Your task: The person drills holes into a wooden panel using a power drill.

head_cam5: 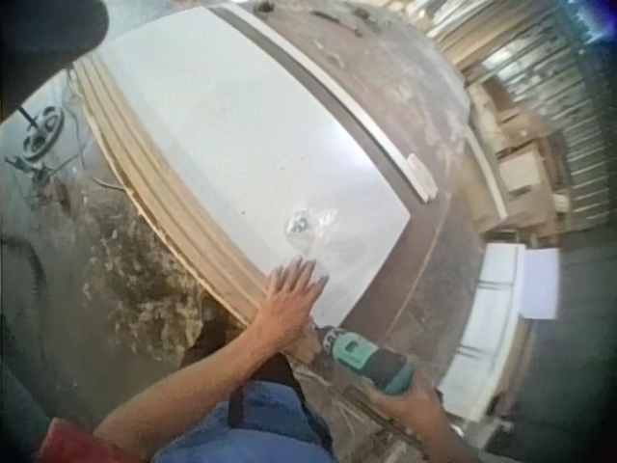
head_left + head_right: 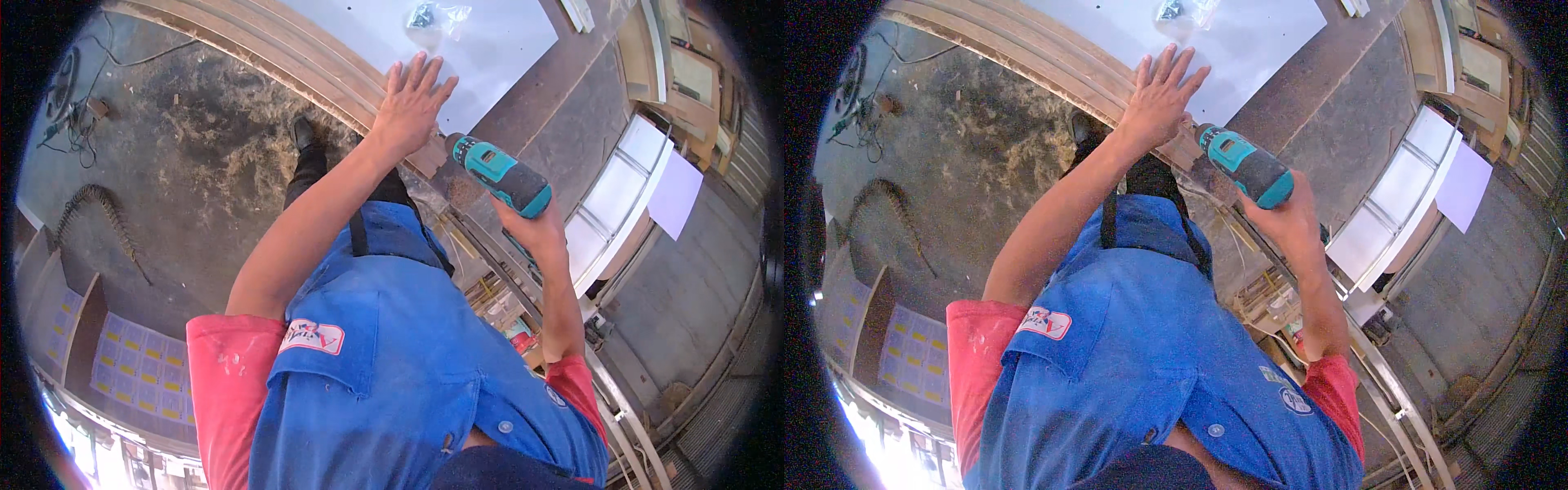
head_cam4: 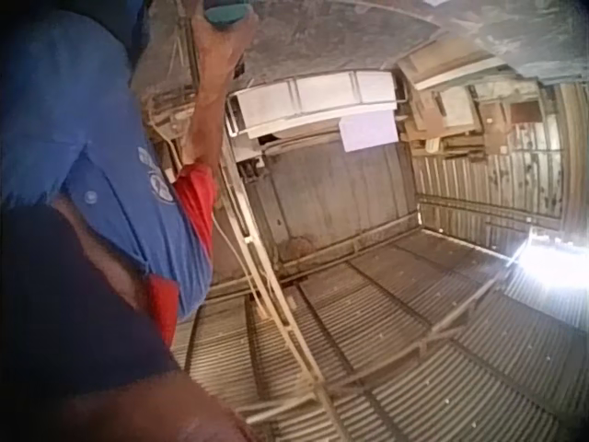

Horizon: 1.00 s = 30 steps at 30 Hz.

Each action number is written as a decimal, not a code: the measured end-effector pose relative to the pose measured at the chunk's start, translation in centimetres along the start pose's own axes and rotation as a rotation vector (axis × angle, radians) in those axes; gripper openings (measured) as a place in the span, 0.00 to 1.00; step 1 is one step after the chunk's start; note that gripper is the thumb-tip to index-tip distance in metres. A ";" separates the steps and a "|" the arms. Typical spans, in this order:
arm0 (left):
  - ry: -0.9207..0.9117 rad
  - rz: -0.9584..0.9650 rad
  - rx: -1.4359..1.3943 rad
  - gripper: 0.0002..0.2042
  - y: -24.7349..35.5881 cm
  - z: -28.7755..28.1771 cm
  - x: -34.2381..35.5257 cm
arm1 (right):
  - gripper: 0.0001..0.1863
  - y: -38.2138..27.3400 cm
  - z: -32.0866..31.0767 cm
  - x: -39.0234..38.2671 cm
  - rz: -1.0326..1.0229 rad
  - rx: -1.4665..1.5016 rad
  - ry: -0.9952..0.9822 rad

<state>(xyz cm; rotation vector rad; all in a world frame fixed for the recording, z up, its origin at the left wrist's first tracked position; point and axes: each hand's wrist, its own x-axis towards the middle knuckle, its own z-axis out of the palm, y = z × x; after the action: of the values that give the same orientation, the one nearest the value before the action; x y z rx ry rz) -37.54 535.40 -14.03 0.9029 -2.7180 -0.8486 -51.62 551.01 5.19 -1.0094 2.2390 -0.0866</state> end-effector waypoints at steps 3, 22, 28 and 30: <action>-0.004 0.002 0.006 0.48 0.1 -0.1 0.0 | 0.25 2.4 0.4 0.1 0.030 -0.039 0.032; 0.049 -0.014 0.007 0.50 0.3 0.3 0.1 | 0.42 0.9 -0.4 -0.9 -0.071 -0.014 0.078; 0.026 -0.018 0.014 0.50 0.3 0.2 0.2 | 0.43 0.4 -0.7 -0.7 -0.142 -0.068 0.071; 0.036 -0.015 0.015 0.50 0.2 0.4 0.2 | 0.44 0.4 -0.7 -0.4 -0.117 -0.072 0.066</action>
<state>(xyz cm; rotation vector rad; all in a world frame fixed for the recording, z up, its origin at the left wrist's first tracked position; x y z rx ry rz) -37.93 535.60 -14.28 0.9339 -2.6934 -0.8082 -52.12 551.43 5.75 -1.1919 2.2554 -0.0923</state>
